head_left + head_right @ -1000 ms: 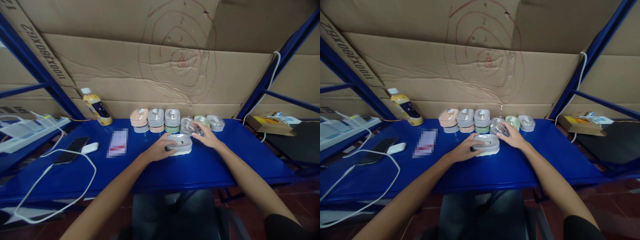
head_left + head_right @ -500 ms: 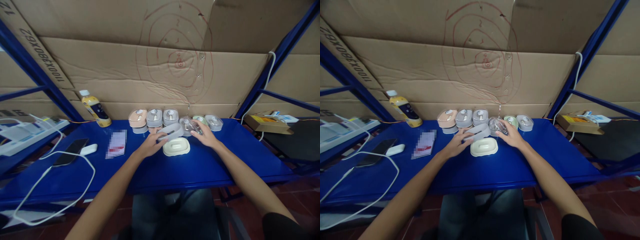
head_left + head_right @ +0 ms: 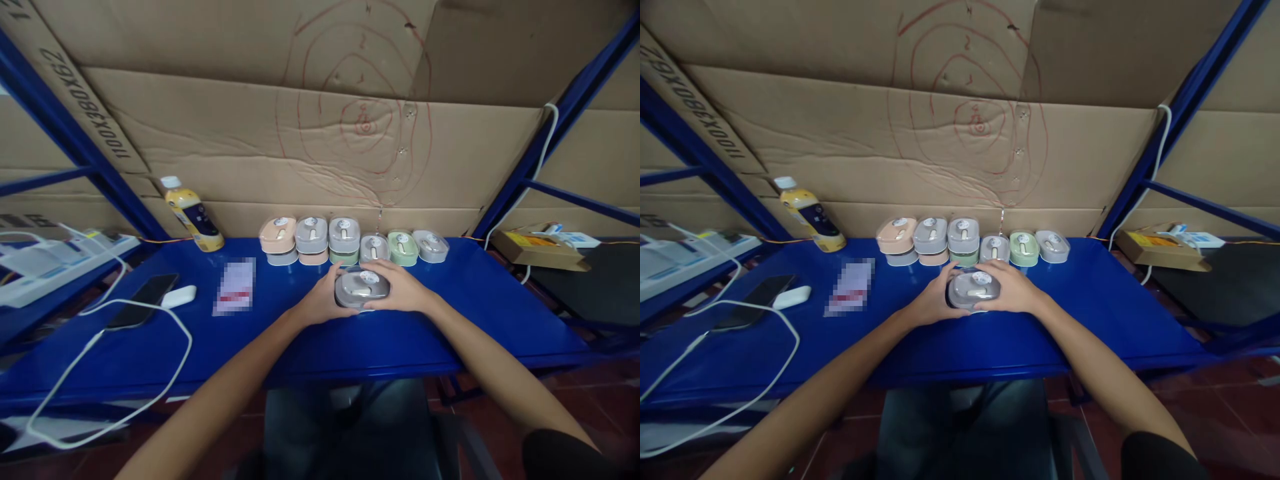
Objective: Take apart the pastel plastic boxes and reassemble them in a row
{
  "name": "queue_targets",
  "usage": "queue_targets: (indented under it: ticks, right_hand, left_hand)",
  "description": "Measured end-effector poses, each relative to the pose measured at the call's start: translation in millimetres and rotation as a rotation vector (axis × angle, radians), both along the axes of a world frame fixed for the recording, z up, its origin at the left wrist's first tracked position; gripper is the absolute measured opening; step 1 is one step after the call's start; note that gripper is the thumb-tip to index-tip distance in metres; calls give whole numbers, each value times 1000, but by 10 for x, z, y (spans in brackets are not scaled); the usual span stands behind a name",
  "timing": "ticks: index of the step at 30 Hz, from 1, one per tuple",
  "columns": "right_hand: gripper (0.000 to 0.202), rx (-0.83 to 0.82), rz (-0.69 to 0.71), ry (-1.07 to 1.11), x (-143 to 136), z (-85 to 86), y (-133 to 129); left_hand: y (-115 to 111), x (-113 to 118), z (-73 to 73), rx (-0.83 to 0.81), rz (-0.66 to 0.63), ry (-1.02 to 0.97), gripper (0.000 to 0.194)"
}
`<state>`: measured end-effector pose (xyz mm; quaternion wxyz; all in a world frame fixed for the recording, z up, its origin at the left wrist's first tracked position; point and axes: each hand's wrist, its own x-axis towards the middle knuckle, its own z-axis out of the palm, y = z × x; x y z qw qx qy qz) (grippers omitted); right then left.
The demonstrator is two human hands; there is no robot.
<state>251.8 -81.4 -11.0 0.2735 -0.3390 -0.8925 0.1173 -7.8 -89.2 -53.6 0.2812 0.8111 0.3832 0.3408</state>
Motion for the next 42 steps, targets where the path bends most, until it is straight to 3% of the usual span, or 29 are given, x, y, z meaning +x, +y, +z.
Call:
queue_targets:
  ticks: [5, 15, 20, 24, 26, 29, 31, 35, 38, 42]
  right_hand:
    - [96, -25, 71, -19, -54, -95, 8]
    - [100, -84, 103, -99, 11, -66, -13]
    - [98, -101, 57, -86, 237, -98, -136]
    - [93, -46, -51, -53, 597, -132, -274]
    - [88, 17, -169, 0, 825, -135, -292]
    - [82, 155, -475, 147, 1177, -121, -170]
    - [84, 217, -730, 276, 1396, -106, 14]
    - [91, 190, -1205, 419, 1750, -73, 487]
    - [92, 62, -1367, 436, 1904, -69, 779]
    - [92, -93, -1447, 358, 1953, -141, 1007]
  left_hand:
    - [15, 36, -66, -2, -52, -15, 133]
    - [-10, 7, 42, -33, -47, 15, 127]
    - [-28, -19, 72, -17, -46, 60, 119]
    - [-50, -26, 99, -13, -4, 122, 100]
    - [-54, -27, 106, -5, 16, 149, 88]
    - [-48, -21, 102, 13, 25, 180, 80]
    - [-41, -17, 94, 16, 32, 189, 77]
    - [-25, -19, 86, 16, 45, 196, 73]
    - [-17, -28, 94, 14, 43, 198, 70]
    - [-18, -31, 103, 30, 44, 186, 67]
